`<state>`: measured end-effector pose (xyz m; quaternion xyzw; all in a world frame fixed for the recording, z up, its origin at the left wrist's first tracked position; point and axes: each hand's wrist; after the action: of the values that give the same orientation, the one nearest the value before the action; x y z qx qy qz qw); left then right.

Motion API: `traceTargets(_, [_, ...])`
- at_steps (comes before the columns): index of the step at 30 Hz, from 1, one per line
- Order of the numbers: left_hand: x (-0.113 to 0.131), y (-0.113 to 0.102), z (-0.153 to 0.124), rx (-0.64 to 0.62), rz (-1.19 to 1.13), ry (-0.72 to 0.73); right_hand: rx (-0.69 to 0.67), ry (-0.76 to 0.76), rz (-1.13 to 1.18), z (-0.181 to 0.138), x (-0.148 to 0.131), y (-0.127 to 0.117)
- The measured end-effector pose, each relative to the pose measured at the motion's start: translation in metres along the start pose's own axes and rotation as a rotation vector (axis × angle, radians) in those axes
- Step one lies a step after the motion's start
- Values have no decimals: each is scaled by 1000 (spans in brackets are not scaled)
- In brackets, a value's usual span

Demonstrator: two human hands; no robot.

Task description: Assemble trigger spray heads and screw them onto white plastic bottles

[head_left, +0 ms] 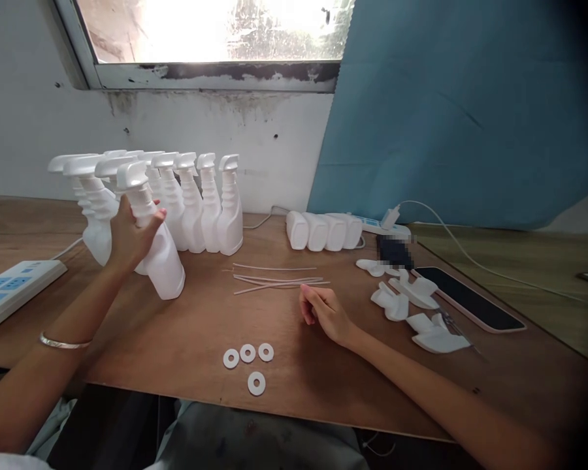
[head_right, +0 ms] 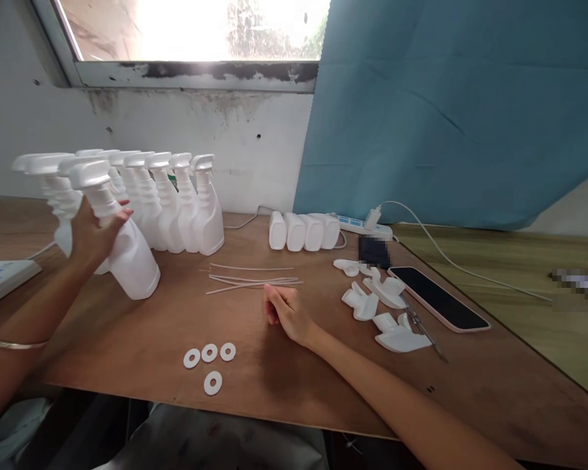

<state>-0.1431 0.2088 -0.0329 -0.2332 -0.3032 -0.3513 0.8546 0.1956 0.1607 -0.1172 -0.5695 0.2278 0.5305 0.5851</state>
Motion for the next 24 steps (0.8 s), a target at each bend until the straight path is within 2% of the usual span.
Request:
traceTargets(5, [5,-12,-36,-10,444,-2,-21,-18,-46,0,0,0])
traceTargets(9, [8,-18,-58,-88,704,-83,-14,-37,-91,0,0,0])
traceTargets(12, [2,-18,-56,-131,801,-62,36,-43,-112,-1,1,-1])
traceTargets(19, [-22,-13,-42,-155,995,242,47,-59,-152,-1,3,-1])
traceTargets(24, [-33,-13,-36,-218,1018,298,39,-68,-187,-1,1,-1])
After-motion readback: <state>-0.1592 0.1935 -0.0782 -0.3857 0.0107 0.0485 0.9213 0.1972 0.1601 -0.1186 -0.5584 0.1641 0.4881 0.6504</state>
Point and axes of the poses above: each hand's wrist, its own z-axis towards the middle knuckle, its own y-axis out of the palm, x = y × z, and after that the axes turned 9 degrees about -z, right-handed
